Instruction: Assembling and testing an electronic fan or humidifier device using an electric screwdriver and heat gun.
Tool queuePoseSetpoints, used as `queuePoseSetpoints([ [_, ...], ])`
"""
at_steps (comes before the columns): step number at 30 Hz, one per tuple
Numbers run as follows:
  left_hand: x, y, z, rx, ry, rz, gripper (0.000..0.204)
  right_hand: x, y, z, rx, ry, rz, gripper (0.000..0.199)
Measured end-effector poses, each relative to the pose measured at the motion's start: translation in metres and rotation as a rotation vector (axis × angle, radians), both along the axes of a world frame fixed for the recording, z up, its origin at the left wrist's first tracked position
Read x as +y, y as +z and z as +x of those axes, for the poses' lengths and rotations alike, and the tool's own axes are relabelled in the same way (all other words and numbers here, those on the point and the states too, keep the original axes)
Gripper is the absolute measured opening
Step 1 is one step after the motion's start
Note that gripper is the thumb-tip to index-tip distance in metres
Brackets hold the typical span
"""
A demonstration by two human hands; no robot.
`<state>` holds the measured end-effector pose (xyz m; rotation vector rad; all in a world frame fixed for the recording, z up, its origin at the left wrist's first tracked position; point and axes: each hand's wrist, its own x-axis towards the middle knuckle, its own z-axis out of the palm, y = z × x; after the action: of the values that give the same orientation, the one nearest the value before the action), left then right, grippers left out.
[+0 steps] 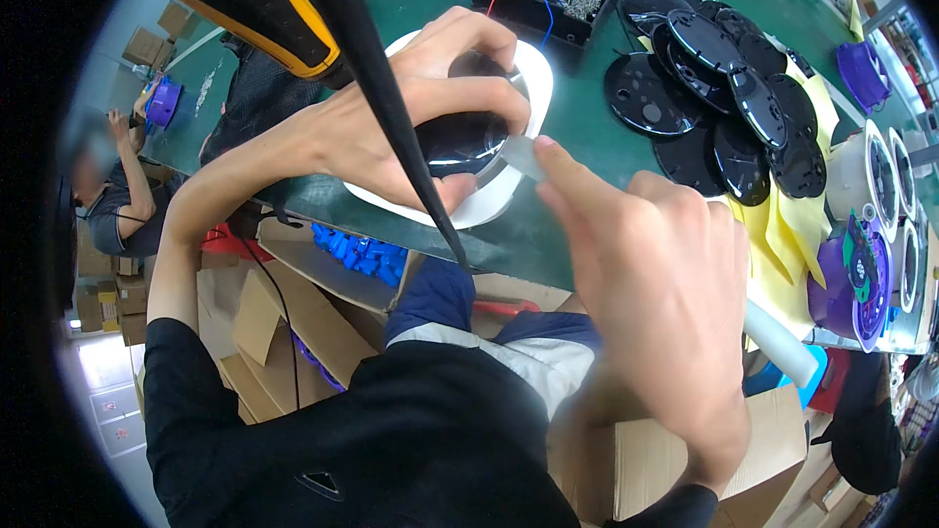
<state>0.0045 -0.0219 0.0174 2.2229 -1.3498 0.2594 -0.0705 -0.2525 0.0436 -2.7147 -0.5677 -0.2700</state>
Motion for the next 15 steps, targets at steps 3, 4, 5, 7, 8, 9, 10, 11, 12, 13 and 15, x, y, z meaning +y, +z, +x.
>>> queuePoseSetpoints([
  [3,0.0,0.0,0.001,-0.023,-0.016,0.004,0.047,0.005,0.0,-0.003,-0.083,-0.033,-0.1,0.024],
  [4,0.0,0.0,0.0,0.037,0.005,-0.049,0.051,0.003,-0.001,0.001,-0.081,-0.033,-0.102,0.024],
  [5,0.0,-0.001,0.001,0.097,0.027,-0.101,0.056,0.0,-0.001,0.007,-0.073,0.02,-0.053,0.024],
  [7,0.0,0.0,0.002,0.069,0.032,-0.073,0.057,-0.006,-0.005,0.017,-0.056,0.07,-0.006,0.024],
  [8,-0.001,0.0,0.003,0.036,0.039,-0.045,0.058,-0.01,-0.009,0.022,-0.03,0.115,0.099,0.025],
  [9,0.0,-0.001,0.004,0.037,0.043,-0.047,0.058,-0.011,-0.012,0.025,-0.007,0.165,0.204,0.026],
  [10,-0.001,-0.002,0.006,0.021,0.021,-0.068,0.055,-0.01,-0.013,0.025,-0.007,0.169,0.203,0.026],
  [11,-0.002,-0.003,0.007,0.005,-0.001,-0.088,0.053,-0.01,-0.014,0.022,0.012,0.121,0.181,0.026],
  [12,-0.002,-0.002,0.007,0.005,0.003,-0.087,0.053,-0.01,-0.016,0.019,0.03,0.073,0.162,0.027],
  [13,-0.002,-0.001,0.006,-0.001,0.014,-0.065,0.052,-0.01,-0.022,0.017,0.03,0.076,0.163,0.027],
  [15,-0.002,-0.001,0.005,-0.007,0.024,-0.041,0.051,-0.011,-0.035,0.015,-0.076,0.069,0.219,0.03],
])
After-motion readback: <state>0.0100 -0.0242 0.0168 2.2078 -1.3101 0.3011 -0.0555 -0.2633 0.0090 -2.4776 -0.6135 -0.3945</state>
